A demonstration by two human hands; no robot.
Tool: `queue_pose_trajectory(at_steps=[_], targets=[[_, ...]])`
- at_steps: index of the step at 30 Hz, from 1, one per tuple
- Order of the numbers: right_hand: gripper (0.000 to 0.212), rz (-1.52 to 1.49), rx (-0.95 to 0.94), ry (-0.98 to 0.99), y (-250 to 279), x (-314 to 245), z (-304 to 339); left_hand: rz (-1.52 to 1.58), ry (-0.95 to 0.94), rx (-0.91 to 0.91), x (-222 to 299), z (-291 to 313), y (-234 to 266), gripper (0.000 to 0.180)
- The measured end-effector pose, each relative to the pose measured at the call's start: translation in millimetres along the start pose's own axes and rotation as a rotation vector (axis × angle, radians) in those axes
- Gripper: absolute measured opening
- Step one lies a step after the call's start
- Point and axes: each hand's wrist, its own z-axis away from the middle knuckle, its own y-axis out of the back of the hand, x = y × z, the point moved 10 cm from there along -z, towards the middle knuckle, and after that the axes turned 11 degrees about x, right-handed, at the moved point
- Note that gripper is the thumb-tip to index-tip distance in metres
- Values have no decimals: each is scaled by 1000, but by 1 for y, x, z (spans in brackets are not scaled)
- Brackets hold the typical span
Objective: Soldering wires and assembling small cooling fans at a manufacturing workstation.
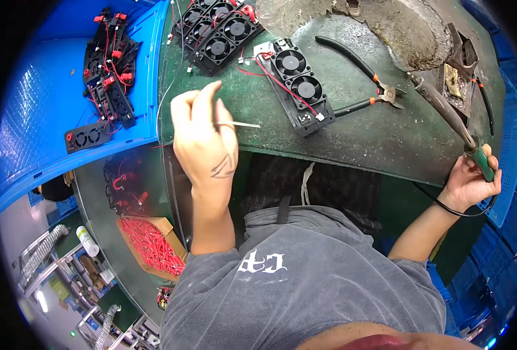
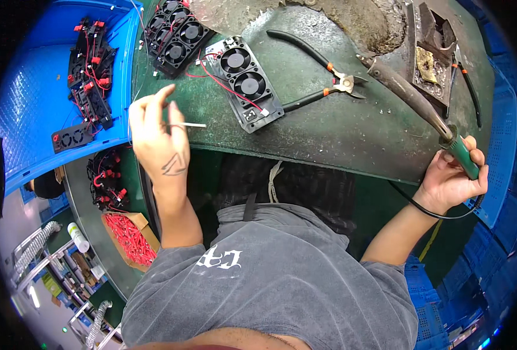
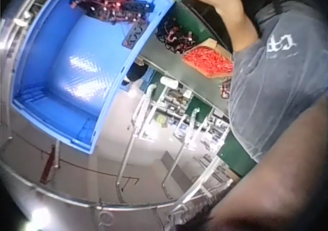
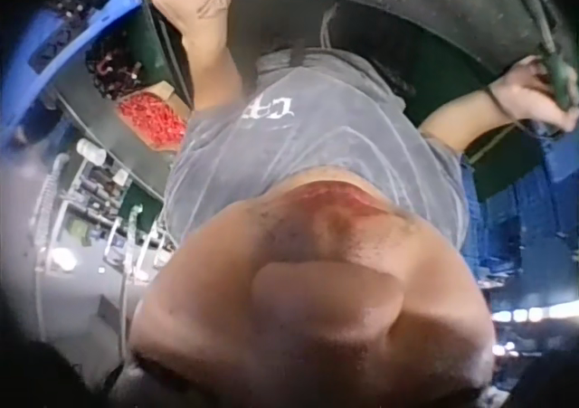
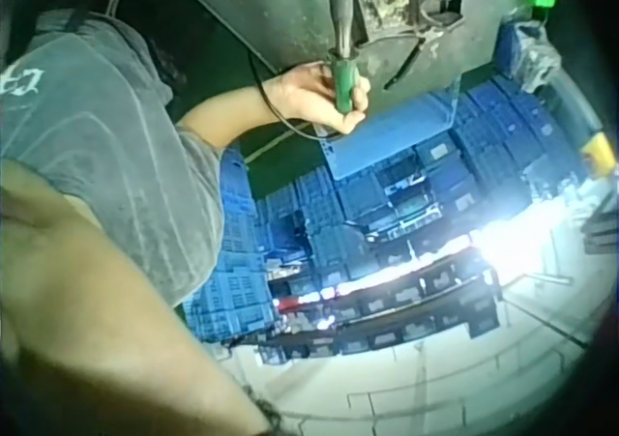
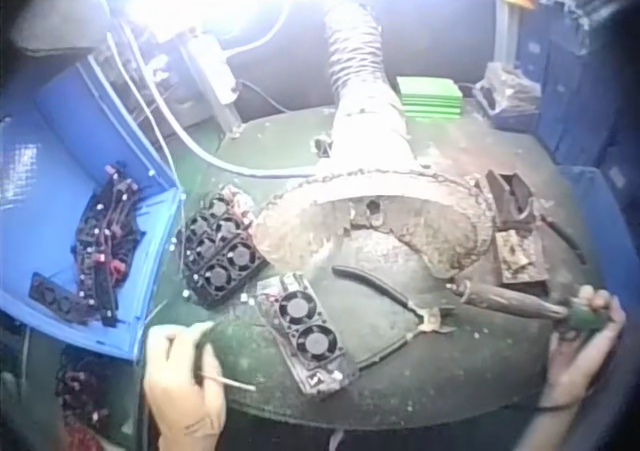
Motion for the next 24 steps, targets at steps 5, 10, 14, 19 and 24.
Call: queue_pose_trajectory(at_steps=[5, 10, 14, 19, 24], targets=[[30, -56, -3, -17, 2, 1, -2, 205, 162, -147, 21, 7, -6, 25], [31, -54, -38, -43, -3, 3, 2, 61, 173, -250, 52, -3, -36, 75], [31, -23, 37, -21, 0, 4, 2, -19, 52, -172, 58, -5, -44, 63], [30, -32, -18, -26, -3, 3, 1, 263, 328, -186, 30, -3, -42, 35], [28, -21, -24, -4, -11, 1, 6, 548, 383, -364, 27, 4, -36, 23]])
